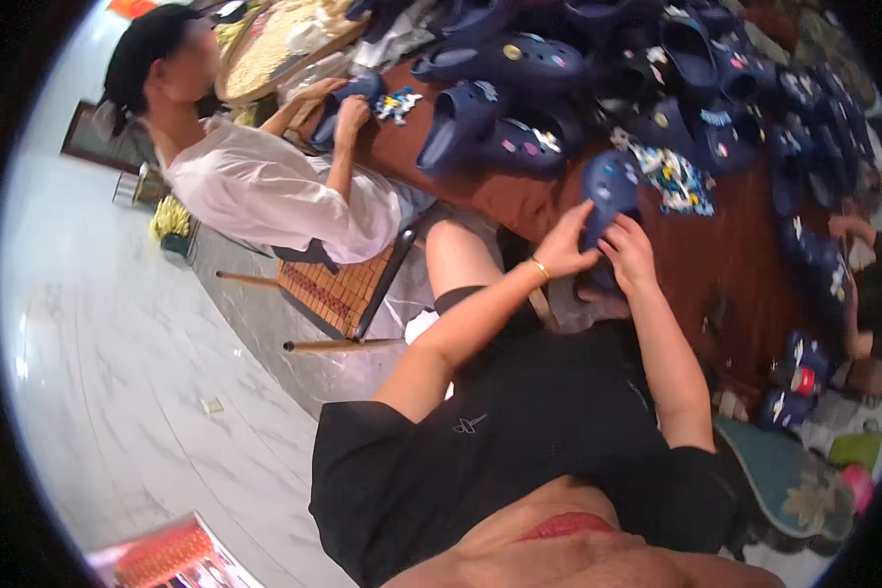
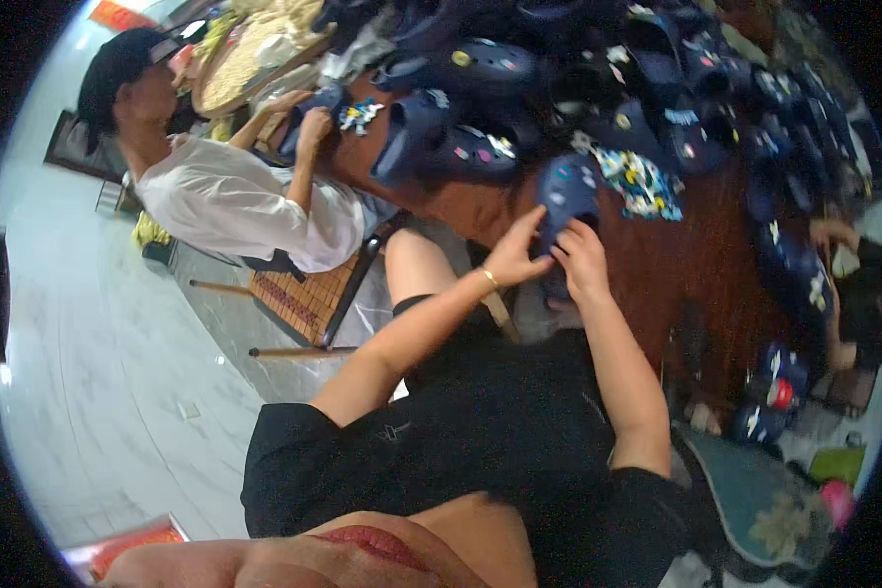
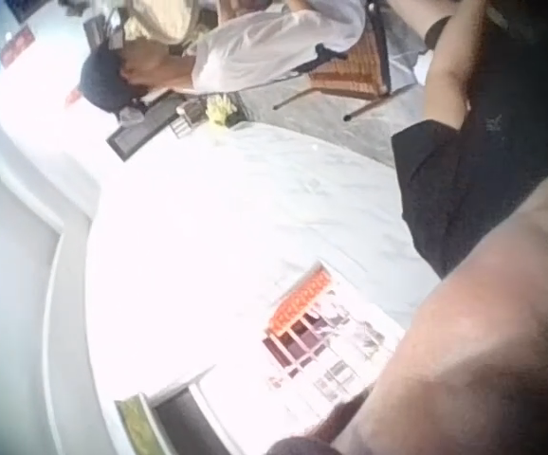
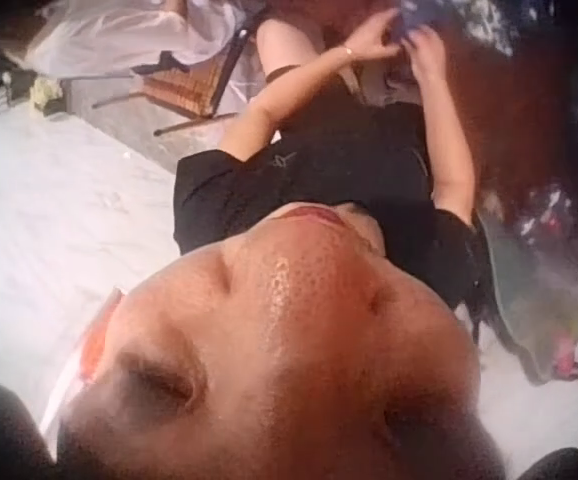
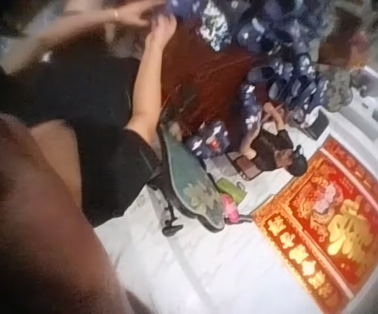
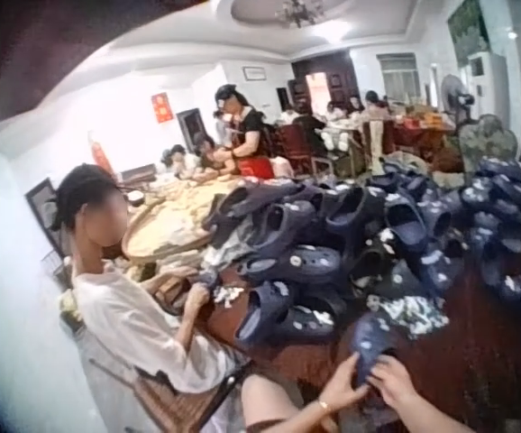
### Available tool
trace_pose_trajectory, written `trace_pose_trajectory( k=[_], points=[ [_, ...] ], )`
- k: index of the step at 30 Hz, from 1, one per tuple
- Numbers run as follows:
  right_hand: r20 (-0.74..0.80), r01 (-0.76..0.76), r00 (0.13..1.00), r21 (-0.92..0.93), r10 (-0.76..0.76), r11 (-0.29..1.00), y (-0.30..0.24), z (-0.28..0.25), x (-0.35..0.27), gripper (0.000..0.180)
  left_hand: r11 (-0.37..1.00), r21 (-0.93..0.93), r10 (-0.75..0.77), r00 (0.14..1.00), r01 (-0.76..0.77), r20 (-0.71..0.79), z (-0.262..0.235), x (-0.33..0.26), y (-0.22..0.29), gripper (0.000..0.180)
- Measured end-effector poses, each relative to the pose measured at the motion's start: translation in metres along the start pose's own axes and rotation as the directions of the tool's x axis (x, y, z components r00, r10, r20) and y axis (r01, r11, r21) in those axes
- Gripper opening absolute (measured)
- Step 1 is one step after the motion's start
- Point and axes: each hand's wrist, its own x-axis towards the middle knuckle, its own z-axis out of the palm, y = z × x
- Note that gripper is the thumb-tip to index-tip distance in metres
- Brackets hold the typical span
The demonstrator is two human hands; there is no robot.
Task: Attach small decorative charms into the holes of foam clogs/sandals.
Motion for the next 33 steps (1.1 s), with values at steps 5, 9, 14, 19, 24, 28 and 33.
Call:
trace_pose_trajectory(
  k=[5,9,14,19,24,28,33],
  points=[
    [0.224,-0.071,0.966,-0.253,0.130,0.965,-0.013,0.006,-0.008,0.026,0.969,0.245,-0.016,0.995,0.040,-0.096,-0.022,0.002,-0.012,0.063],
    [0.070,0.092,0.995,-0.381,-0.071,0.920,-0.017,-0.014,0.004,0.016,0.882,0.468,0.224,0.927,-0.062,-0.301,-0.021,0.011,-0.014,0.041],
    [-0.051,0.199,0.965,-0.503,-0.259,0.841,-0.001,-0.047,0.039,0.018,0.864,0.442,0.304,0.950,-0.240,-0.077,-0.010,0.005,0.003,0.024],
    [0.314,0.538,0.695,-0.824,-0.647,0.177,-0.014,-0.037,0.073,0.033,0.840,0.511,0.212,0.977,-0.180,-0.005,0.020,0.032,-0.007,0.024],
    [0.485,0.494,0.759,-0.864,-0.435,-0.101,-0.032,-0.022,0.098,0.038,0.825,0.565,-0.070,0.992,-0.003,0.107,0.034,0.049,-0.029,0.012],
    [0.603,0.581,0.691,-0.791,-0.398,-0.191,-0.044,-0.029,0.110,0.033,0.823,0.568,-0.090,0.993,0.032,0.075,0.035,0.048,-0.027,0.013],
    [0.657,0.642,0.661,-0.745,-0.363,-0.180,-0.051,-0.037,0.122,0.025,0.793,0.609,-0.082,0.990,-0.003,0.112,0.036,0.051,-0.027,0.013]
  ],
)
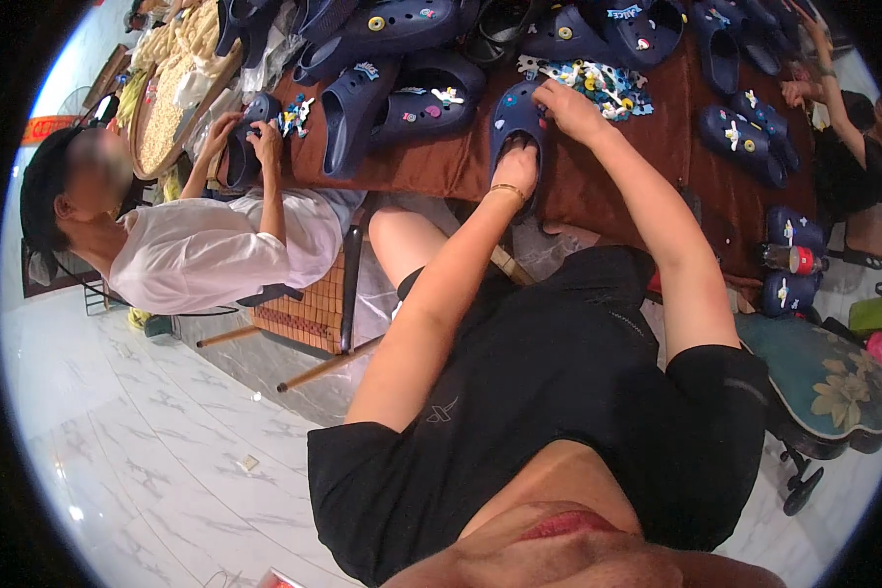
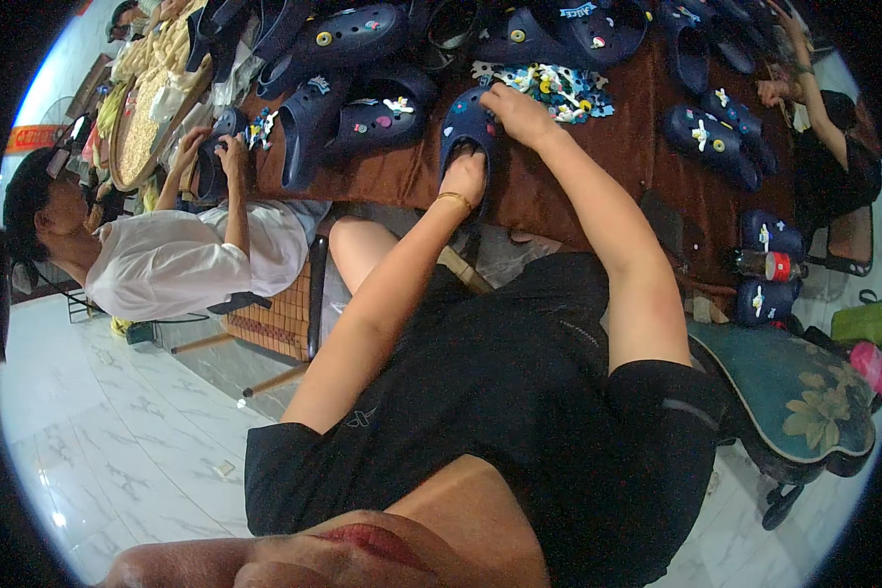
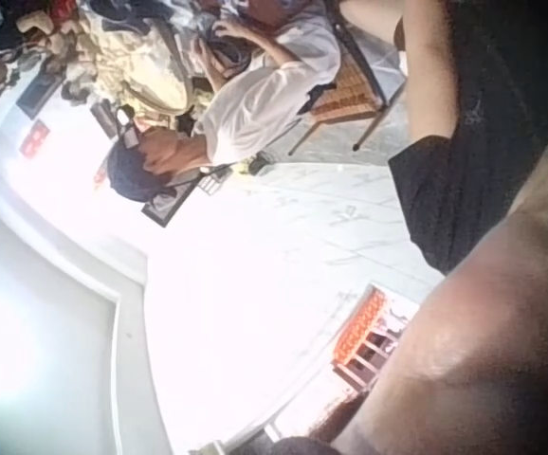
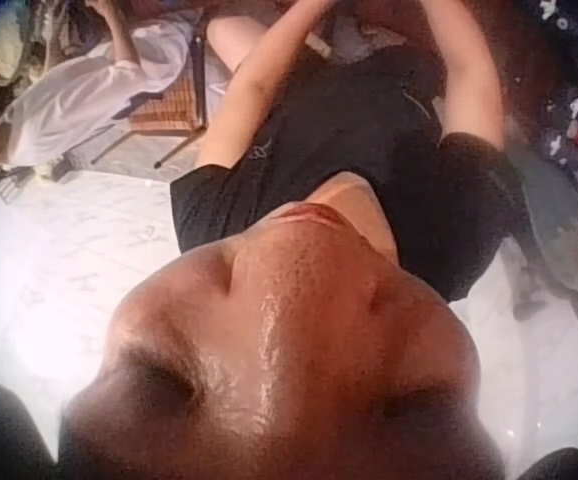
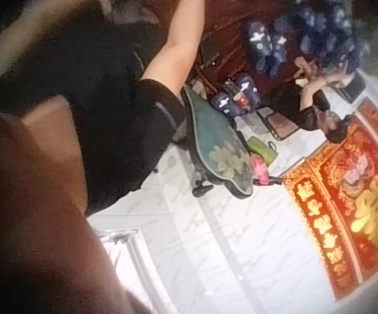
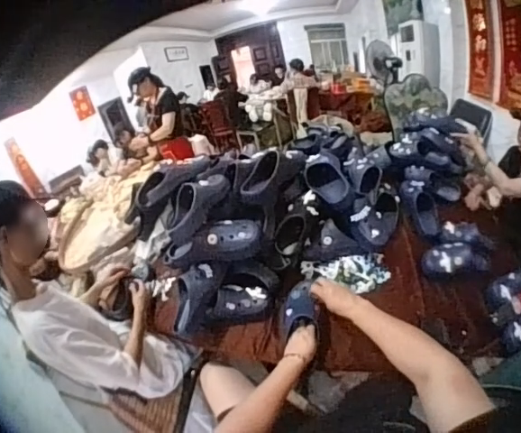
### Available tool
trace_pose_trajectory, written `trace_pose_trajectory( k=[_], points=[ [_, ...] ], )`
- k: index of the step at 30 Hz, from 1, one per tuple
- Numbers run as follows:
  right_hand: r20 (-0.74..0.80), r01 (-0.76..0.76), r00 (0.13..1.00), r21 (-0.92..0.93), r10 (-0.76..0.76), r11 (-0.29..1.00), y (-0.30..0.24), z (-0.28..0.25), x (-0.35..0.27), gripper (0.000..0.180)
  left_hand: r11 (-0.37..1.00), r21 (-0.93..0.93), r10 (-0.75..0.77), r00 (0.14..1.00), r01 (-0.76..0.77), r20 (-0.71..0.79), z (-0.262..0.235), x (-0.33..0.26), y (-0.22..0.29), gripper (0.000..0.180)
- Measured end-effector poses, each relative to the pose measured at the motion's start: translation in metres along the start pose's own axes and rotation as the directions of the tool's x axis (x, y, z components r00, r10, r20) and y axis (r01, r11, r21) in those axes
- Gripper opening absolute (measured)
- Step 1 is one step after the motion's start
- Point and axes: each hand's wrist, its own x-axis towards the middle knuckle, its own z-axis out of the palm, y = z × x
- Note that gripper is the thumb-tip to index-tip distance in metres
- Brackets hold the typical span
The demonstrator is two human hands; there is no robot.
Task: Attach small decorative charms into the holes of foam clogs/sandals.
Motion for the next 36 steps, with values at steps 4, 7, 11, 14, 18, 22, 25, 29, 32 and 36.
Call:
trace_pose_trajectory(
  k=[4,7,11,14,18,22,25,29,32,36],
  points=[
    [0.019,-0.150,0.989,0.054,0.149,0.987,0.004,0.007,-0.013,0.022,0.999,-0.013,0.048,0.995,-0.049,-0.091,0.005,-0.002,-0.006,0.013],
    [0.001,-0.337,0.941,0.103,0.338,0.936,0.011,0.017,-0.030,0.019,0.999,-0.017,0.049,0.997,-0.050,-0.060,0.002,-0.004,-0.006,0.014],
    [-0.222,-0.566,0.761,0.231,0.610,0.791,0.043,0.013,-0.036,0.026,0.997,-0.032,0.065,0.997,-0.064,0.040,-0.003,-0.005,-0.001,0.014],
    [-0.389,-0.557,0.695,0.242,0.605,0.795,0.058,0.006,-0.039,0.038,0.996,-0.037,0.089,0.994,-0.087,0.059,-0.007,-0.006,0.003,0.014],
    [-0.351,-0.485,0.789,0.148,0.504,0.862,0.033,0.015,-0.048,0.034,0.992,-0.037,0.122,0.993,-0.122,0.003,-0.003,-0.006,-0.002,0.014],
    [-0.289,-0.461,0.733,0.455,0.616,0.762,-0.019,0.034,-0.068,0.027,0.994,-0.032,0.102,0.994,-0.100,0.038,0.001,-0.005,-0.006,0.015],
    [0.055,-0.561,0.736,0.607,0.675,0.563,-0.061,0.048,-0.095,0.025,0.995,-0.099,0.017,0.999,-0.013,0.035,0.000,-0.002,-0.003,0.027],
    [0.451,-0.754,0.630,0.551,0.632,0.359,-0.116,0.041,-0.114,0.042,0.988,-0.128,-0.090,0.996,0.091,0.010,-0.006,-0.007,0.001,0.032],
    [0.462,-0.771,0.612,0.530,0.642,0.353,-0.130,0.021,-0.112,0.053,0.988,-0.147,-0.068,0.989,0.049,-0.129,-0.005,-0.015,0.010,0.035],
    [0.480,-0.734,0.645,0.606,0.595,0.307,-0.112,0.039,-0.118,0.053,0.979,-0.204,-0.047,0.994,0.025,-0.101,-0.014,-0.017,0.021,0.033]
  ],
)
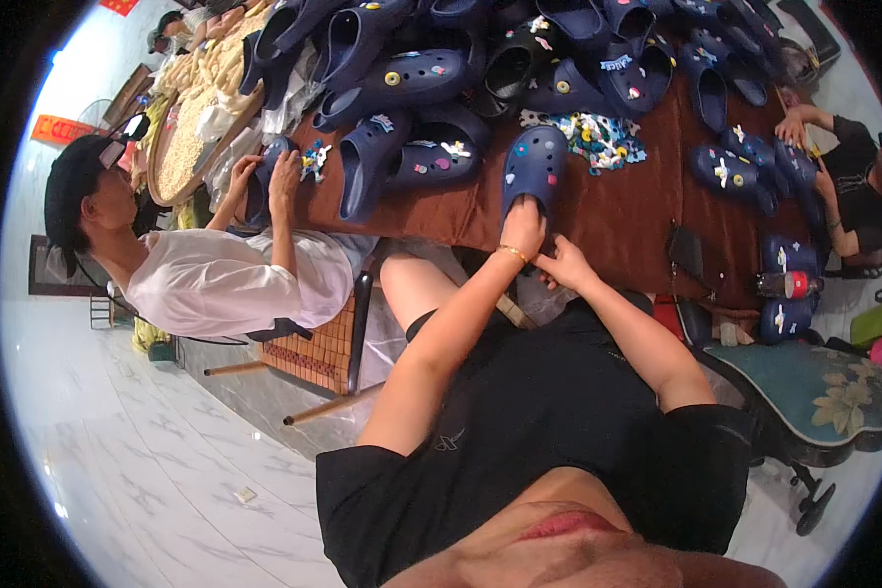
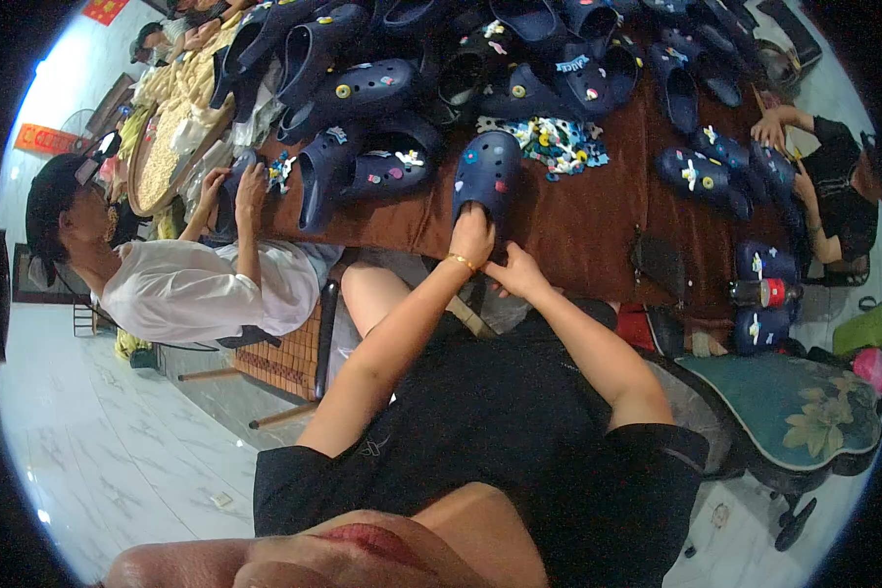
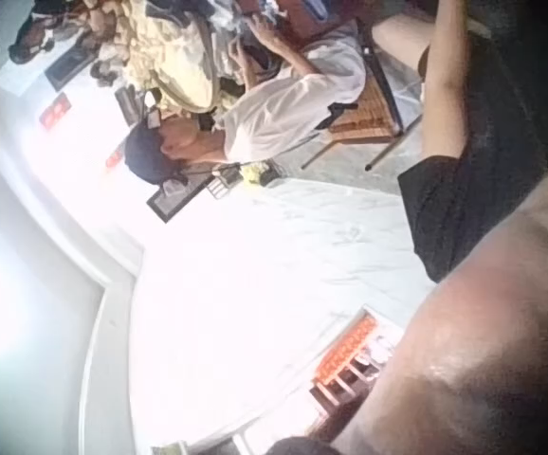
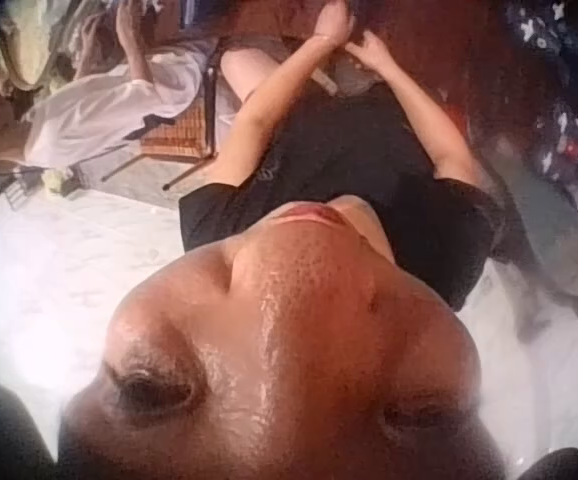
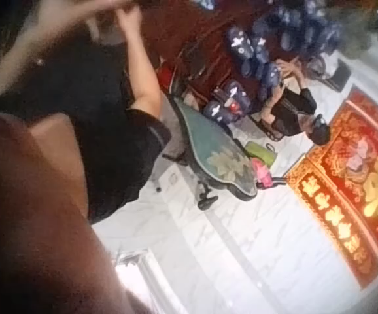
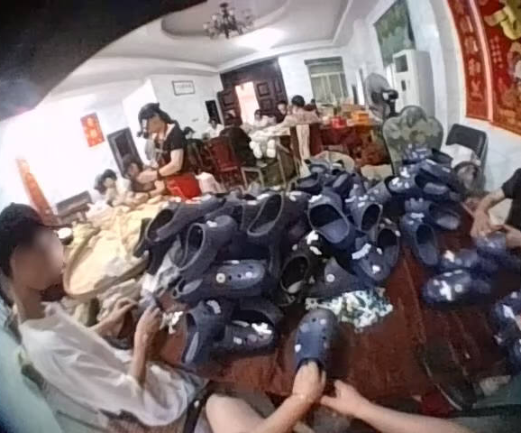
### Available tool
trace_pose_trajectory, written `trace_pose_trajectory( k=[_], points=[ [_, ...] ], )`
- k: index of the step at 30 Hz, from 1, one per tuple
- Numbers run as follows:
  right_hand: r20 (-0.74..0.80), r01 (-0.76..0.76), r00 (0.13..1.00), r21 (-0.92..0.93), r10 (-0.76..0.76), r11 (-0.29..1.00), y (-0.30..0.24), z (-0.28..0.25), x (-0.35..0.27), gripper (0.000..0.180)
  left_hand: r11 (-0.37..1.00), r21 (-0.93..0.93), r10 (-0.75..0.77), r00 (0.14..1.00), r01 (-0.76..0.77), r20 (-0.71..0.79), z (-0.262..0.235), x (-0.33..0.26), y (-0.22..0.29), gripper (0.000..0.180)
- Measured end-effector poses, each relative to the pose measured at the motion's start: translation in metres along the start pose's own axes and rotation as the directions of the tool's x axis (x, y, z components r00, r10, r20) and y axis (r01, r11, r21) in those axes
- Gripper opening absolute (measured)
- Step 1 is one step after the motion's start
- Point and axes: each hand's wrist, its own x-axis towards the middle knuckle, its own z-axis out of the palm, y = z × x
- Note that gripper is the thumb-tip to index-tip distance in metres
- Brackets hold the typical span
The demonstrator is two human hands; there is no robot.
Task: Attach small decorative charms into the holes of foam clogs/sandals.
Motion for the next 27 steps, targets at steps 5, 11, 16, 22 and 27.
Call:
trace_pose_trajectory(
  k=[5,11,16,22,27],
  points=[
    [-0.141,0.208,0.970,0.050,-0.199,0.977,-0.011,-0.008,0.031,0.055,0.925,-0.099,0.323,0.894,-0.368,-0.310,-0.032,-0.003,0.022,0.038],
    [-0.290,0.418,0.886,0.154,-0.363,0.895,-0.108,-0.054,0.086,0.027,0.983,-0.064,0.132,0.905,-0.172,-0.404,-0.039,-0.010,-0.020,0.040],
    [-0.299,0.500,0.865,0.439,-0.404,0.746,-0.194,-0.092,0.135,0.076,0.966,0.230,0.160,0.970,-0.116,-0.184,-0.011,-0.023,-0.055,0.044],
    [-0.382,0.469,0.828,0.071,-0.410,0.880,-0.165,-0.093,0.154,0.069,0.931,0.346,0.171,0.977,-0.118,-0.129,-0.007,-0.023,-0.054,0.043],
    [-0.425,0.434,0.776,-0.177,-0.466,0.884,-0.107,-0.111,0.141,0.045,0.909,0.396,0.200,0.970,-0.131,-0.139,-0.009,-0.019,-0.062,0.040]
  ],
)
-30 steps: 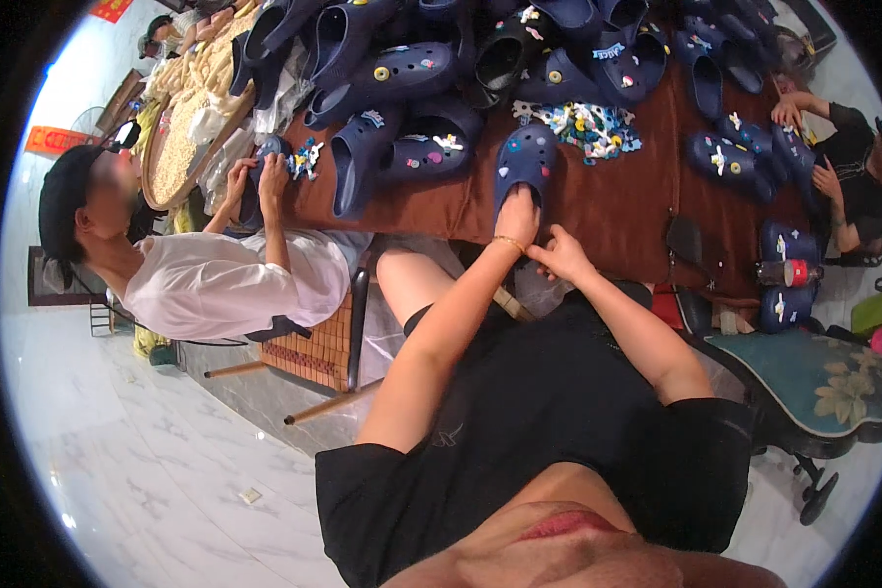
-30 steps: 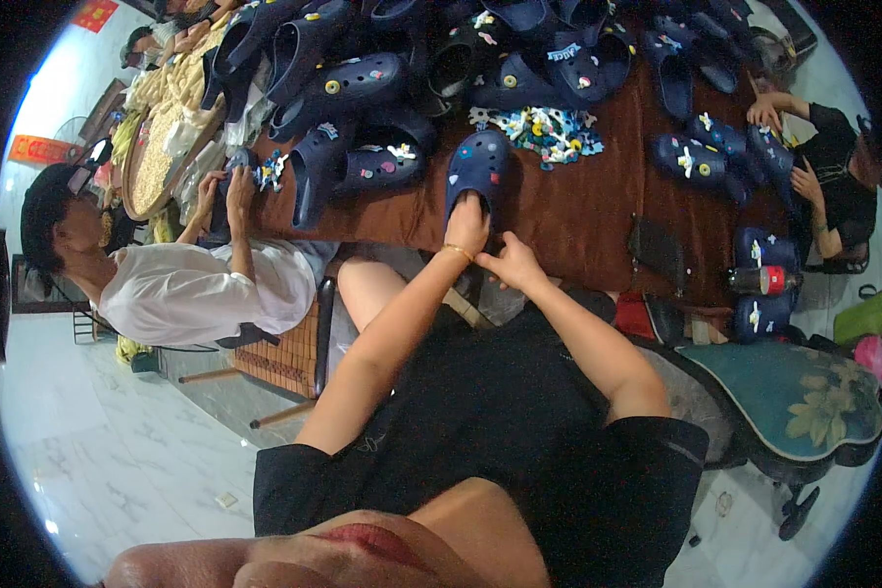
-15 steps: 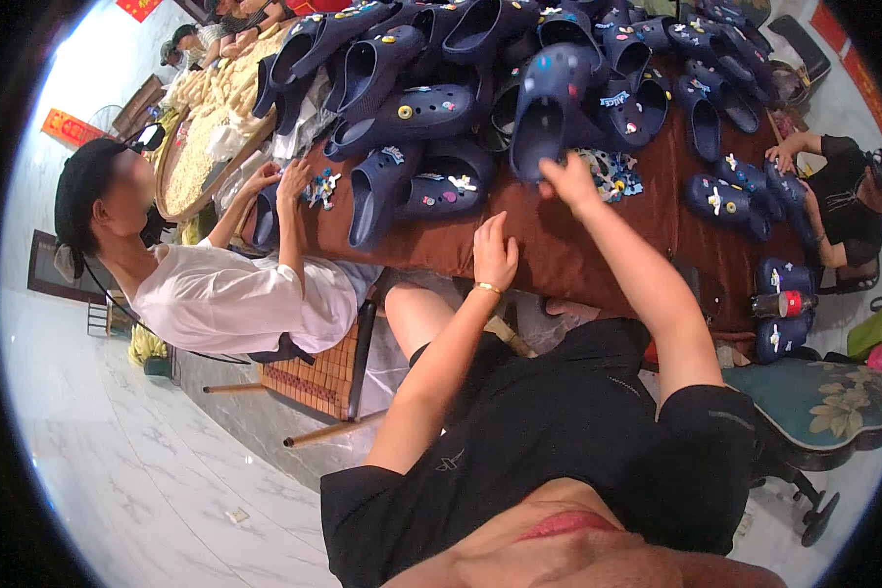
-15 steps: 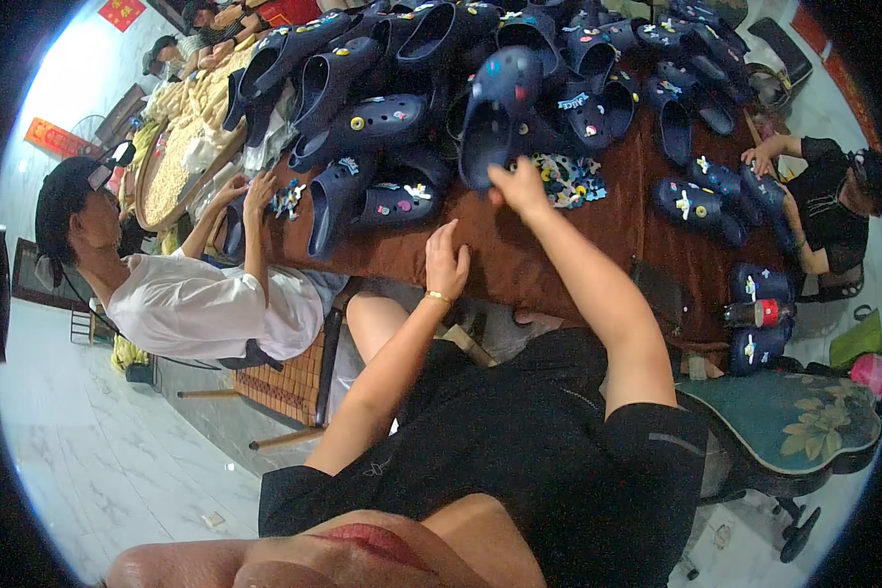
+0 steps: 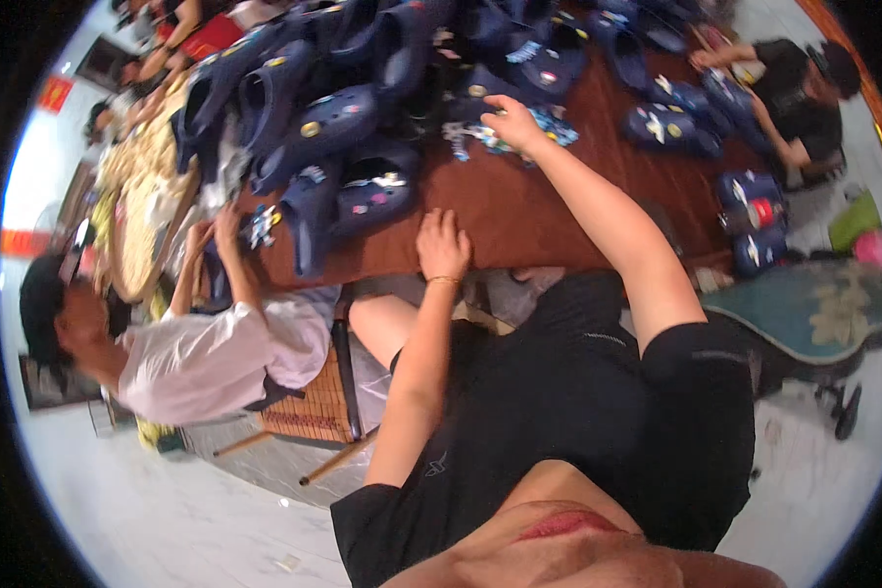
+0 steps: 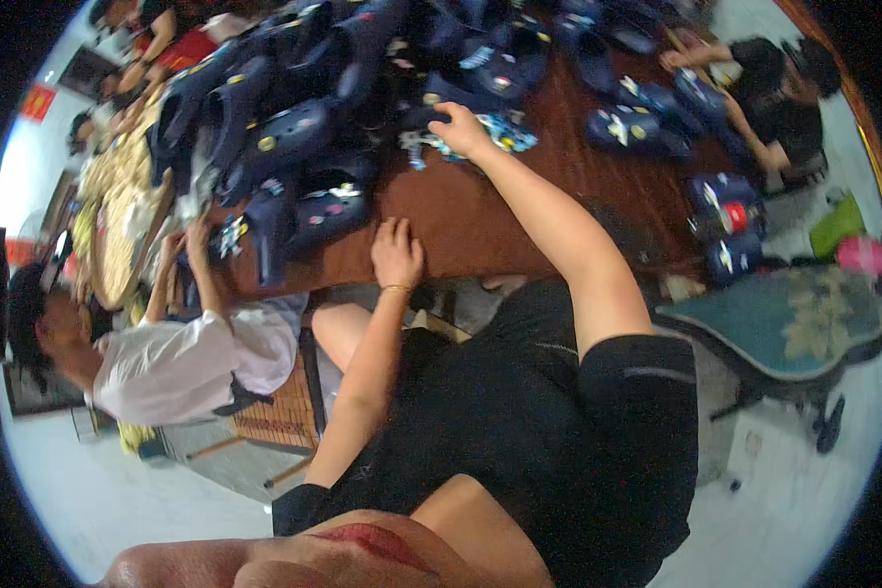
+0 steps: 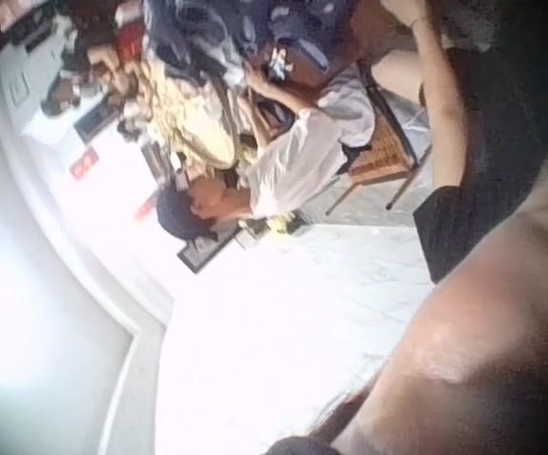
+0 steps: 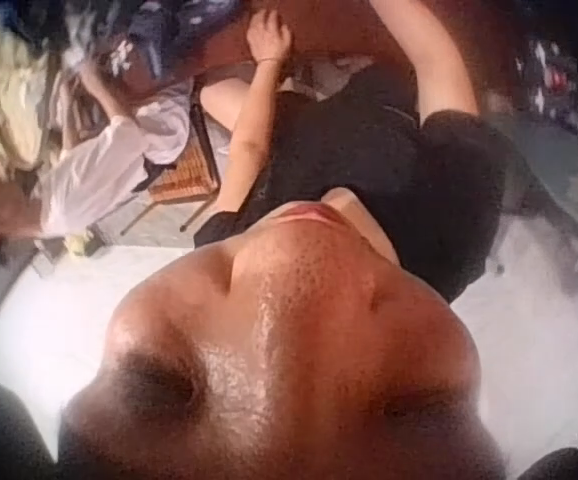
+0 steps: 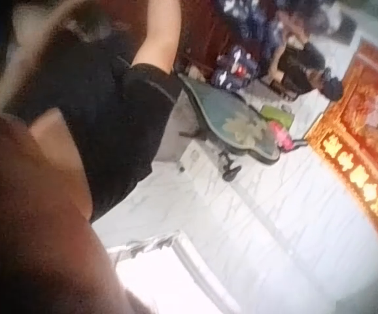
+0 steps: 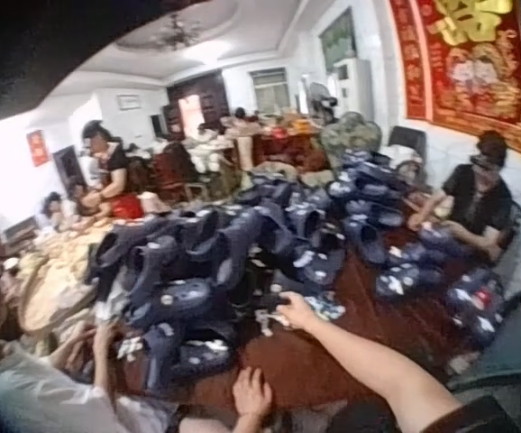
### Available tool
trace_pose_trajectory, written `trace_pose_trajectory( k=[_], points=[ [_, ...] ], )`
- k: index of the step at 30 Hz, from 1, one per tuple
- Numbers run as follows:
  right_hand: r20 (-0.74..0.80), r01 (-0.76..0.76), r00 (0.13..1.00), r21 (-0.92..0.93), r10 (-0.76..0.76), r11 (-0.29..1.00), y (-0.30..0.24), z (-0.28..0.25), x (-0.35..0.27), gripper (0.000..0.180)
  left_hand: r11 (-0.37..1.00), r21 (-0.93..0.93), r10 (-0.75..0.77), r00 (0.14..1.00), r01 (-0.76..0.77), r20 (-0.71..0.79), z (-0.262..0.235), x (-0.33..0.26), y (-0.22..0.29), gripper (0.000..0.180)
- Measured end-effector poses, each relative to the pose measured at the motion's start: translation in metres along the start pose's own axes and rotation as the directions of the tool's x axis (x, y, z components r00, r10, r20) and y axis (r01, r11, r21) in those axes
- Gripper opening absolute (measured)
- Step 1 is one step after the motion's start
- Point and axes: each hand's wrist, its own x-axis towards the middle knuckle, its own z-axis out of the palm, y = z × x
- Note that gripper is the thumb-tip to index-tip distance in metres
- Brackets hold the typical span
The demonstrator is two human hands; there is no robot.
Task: Attach small decorative charms into the holes of foam clogs/sandals.
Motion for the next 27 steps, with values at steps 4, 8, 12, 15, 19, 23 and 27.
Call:
trace_pose_trajectory(
  k=[4,8,12,15,19,23,27],
  points=[
    [-0.385,0.081,0.875,-0.481,-0.293,0.873,0.060,-0.081,-0.014,0.038,0.999,0.035,0.027,1.000,-0.027,-0.004,0.000,0.008,0.006,0.042],
    [-0.722,-0.343,0.587,-0.632,-0.366,0.695,0.079,-0.192,-0.030,0.038,0.998,0.053,0.031,0.999,-0.030,-0.028,-0.001,0.006,0.008,0.043],
    [-0.906,-0.832,0.378,-0.244,0.188,0.498,0.079,-0.256,-0.051,0.055,0.998,0.067,0.010,0.999,-0.008,-0.034,-0.006,0.000,0.006,0.043],
    [-0.741,-0.876,0.476,-0.350,0.475,0.332,0.092,-0.294,-0.068,0.059,0.999,0.050,0.021,1.000,-0.020,-0.019,-0.004,0.004,0.011,0.042],
    [-0.649,-0.743,0.666,-0.533,0.369,0.404,0.077,-0.276,-0.072,0.053,0.998,0.057,0.002,1.000,-0.003,0.006,-0.005,0.002,0.005,0.042],
    [-0.630,-0.522,0.776,-0.629,0.016,0.576,0.038,-0.227,-0.075,0.041,0.999,0.040,-0.021,0.999,0.019,0.030,-0.004,0.004,0.008,0.042],
    [-0.557,0.047,0.830,0.090,0.011,0.995,0.004,-0.144,-0.098,0.032,0.997,-0.048,-0.051,0.993,0.056,0.105,0.000,0.006,0.003,0.047]
  ],
)
